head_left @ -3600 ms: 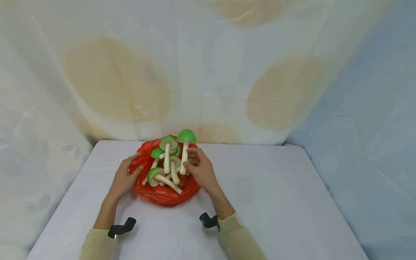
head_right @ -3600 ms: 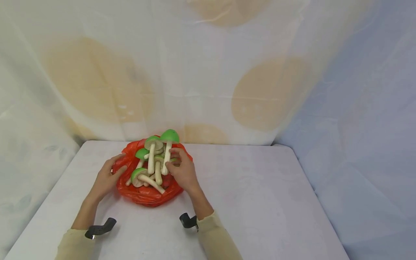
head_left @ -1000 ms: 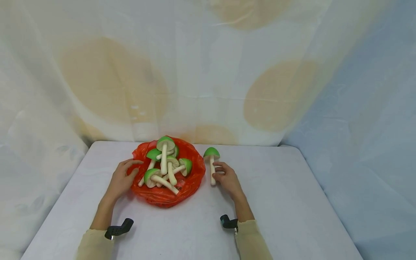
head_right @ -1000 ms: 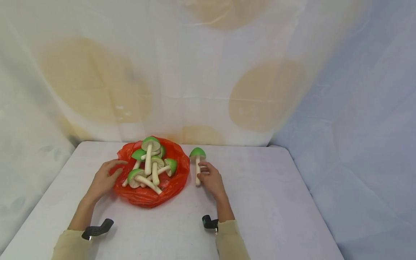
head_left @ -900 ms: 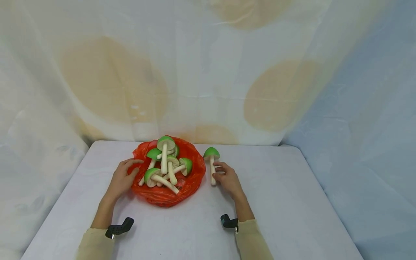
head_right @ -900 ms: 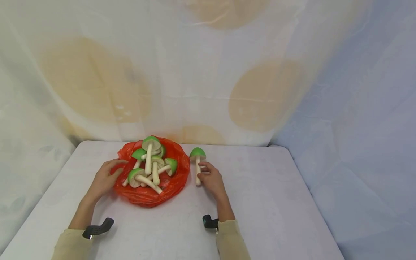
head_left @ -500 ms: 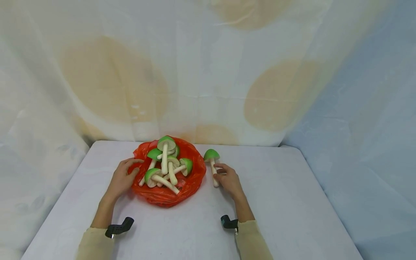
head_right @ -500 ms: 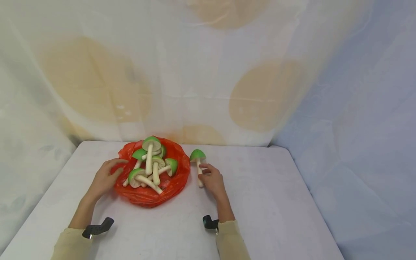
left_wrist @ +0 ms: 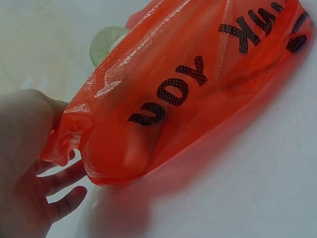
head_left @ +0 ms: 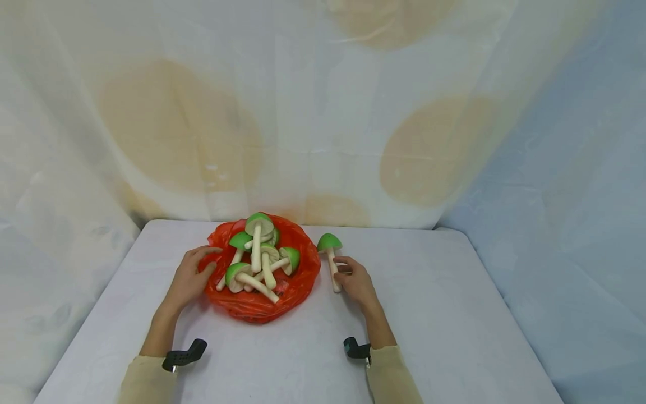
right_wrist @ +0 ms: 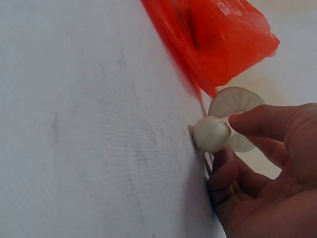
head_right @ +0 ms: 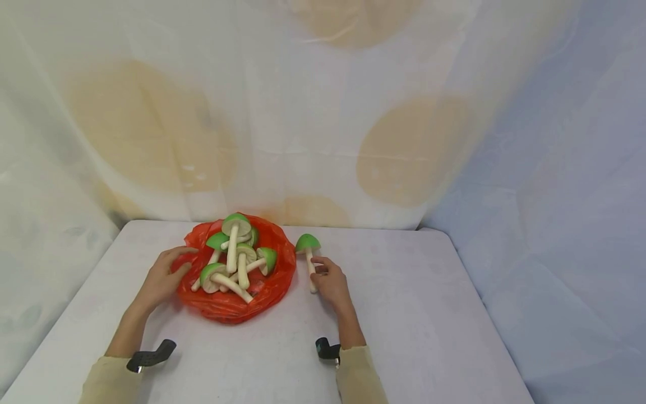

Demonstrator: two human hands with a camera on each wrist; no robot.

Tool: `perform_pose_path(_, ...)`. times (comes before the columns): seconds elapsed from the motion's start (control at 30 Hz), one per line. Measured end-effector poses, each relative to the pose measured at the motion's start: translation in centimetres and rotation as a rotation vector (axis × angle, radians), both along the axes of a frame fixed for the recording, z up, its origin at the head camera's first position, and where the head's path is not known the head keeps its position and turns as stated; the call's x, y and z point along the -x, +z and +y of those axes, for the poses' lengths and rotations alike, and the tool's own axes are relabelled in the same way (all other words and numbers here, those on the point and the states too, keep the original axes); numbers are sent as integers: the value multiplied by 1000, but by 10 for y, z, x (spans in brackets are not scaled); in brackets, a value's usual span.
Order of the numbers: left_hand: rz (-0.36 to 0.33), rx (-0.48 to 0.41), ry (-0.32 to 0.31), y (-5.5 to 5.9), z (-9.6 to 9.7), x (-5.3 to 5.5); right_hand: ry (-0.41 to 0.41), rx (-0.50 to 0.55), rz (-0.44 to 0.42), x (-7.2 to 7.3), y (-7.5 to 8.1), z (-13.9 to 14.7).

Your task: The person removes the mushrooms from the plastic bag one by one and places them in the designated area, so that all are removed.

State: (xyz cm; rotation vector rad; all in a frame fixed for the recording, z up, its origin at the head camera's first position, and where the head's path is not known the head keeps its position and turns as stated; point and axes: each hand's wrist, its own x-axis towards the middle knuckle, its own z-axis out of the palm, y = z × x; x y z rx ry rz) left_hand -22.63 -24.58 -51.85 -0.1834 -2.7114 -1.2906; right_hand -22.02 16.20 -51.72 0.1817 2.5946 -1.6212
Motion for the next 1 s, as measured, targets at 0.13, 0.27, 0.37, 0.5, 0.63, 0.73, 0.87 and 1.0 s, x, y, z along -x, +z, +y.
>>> perform_pose_path(0.13, 18, -10, -7, -2, -1, 0, 5, 15, -9, 0, -2, 0)
perform_pose_path(0.27, 13, -21, -9, -4, -2, -1, 9, 18, -6, -1, -3, 0)
perform_pose_path(0.37, 3, -24, -8, -4, -1, -1, 6, 16, 1, -2, -3, -1)
perform_pose_path(0.5, -2, -23, -11, -2, -1, -1, -2, 20, 6, -1, -4, 0)
perform_pose_path(0.63, -10, -18, -12, -1, 0, -1, -4, 31, 9, -1, -4, 1)
perform_pose_path(0.73, -17, -14, -12, -1, 0, 0, 1, 36, 14, -1, -3, 2)
perform_pose_path(0.87, -12, -10, -12, -1, 0, 0, 8, 23, 21, -2, -1, 2)
perform_pose_path(1.0, -4, -10, -12, -1, 0, 0, 8, 22, 56, -1, 7, 2)
